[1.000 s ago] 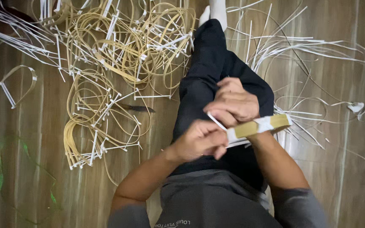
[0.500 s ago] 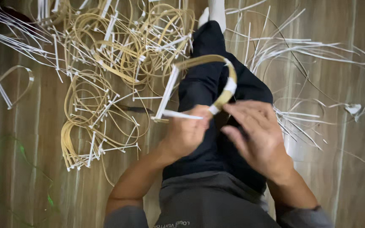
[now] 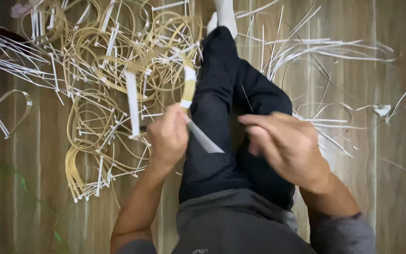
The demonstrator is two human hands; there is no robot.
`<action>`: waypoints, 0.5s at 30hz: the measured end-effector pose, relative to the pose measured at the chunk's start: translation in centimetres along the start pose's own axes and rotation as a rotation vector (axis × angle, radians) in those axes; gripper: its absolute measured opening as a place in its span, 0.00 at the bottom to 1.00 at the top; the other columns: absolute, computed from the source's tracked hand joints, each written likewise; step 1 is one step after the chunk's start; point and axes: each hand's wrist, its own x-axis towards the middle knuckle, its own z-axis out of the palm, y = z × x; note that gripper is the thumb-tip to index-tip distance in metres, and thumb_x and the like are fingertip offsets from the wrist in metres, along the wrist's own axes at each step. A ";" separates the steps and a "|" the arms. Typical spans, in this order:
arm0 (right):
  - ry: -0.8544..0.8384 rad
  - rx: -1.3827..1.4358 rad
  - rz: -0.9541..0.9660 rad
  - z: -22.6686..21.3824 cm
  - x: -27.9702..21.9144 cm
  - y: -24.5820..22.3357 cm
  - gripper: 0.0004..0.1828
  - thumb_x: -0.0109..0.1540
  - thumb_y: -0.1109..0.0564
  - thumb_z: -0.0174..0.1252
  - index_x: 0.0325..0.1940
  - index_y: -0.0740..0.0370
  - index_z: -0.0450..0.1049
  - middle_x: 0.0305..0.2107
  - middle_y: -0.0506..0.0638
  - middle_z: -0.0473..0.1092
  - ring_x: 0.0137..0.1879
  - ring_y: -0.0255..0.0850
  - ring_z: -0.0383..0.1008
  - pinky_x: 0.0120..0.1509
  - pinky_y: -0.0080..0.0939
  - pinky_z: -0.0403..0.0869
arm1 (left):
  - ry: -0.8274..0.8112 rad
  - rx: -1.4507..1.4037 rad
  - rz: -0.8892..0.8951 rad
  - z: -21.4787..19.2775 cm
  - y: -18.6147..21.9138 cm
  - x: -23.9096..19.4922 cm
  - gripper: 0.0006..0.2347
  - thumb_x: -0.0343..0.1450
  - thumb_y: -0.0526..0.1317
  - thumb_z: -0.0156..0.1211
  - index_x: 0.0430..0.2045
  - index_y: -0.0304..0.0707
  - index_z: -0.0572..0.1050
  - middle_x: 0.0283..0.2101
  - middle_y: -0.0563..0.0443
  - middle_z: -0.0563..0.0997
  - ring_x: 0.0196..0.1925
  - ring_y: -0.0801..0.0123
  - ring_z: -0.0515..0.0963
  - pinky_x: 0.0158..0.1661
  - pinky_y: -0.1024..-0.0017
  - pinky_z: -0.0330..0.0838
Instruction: The person sits on the floor and assembles small craft frames by wrapping white plastic zip ties around bundles of thin wooden strips. They tighten the ties by hand, use scissors to trim the excess tails, and repeat the process for multiple units.
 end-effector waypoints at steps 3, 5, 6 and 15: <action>-0.166 0.063 -0.019 1.4 2.8 -0.7 0.11 0.67 0.52 0.59 0.41 0.64 0.79 0.24 0.52 0.77 0.29 0.41 0.81 0.32 0.40 0.76 | 0.038 0.130 0.197 -0.1 1.5 0.6 0.04 0.75 0.32 0.57 0.38 0.29 0.75 0.29 0.42 0.79 0.30 0.55 0.80 0.31 0.62 0.72; -0.278 -0.034 0.012 2.6 3.7 -0.5 0.14 0.65 0.49 0.62 0.36 0.62 0.81 0.19 0.55 0.74 0.26 0.48 0.78 0.30 0.45 0.74 | 0.051 0.186 0.305 -0.1 2.3 0.8 0.05 0.75 0.32 0.57 0.41 0.27 0.74 0.32 0.43 0.79 0.33 0.56 0.81 0.33 0.63 0.74; -0.339 -0.079 0.027 3.0 4.0 -0.3 0.15 0.64 0.47 0.63 0.33 0.62 0.81 0.17 0.57 0.73 0.25 0.52 0.77 0.28 0.47 0.72 | 0.048 0.217 0.334 0.0 2.4 1.0 0.05 0.75 0.32 0.58 0.41 0.28 0.74 0.32 0.44 0.79 0.33 0.58 0.81 0.32 0.64 0.74; -0.341 0.272 0.197 4.9 2.8 1.2 0.13 0.67 0.55 0.57 0.31 0.64 0.77 0.14 0.51 0.71 0.20 0.36 0.78 0.25 0.37 0.73 | 0.014 0.223 0.359 0.4 1.8 0.6 0.06 0.73 0.31 0.61 0.40 0.28 0.76 0.28 0.47 0.79 0.29 0.61 0.79 0.29 0.66 0.72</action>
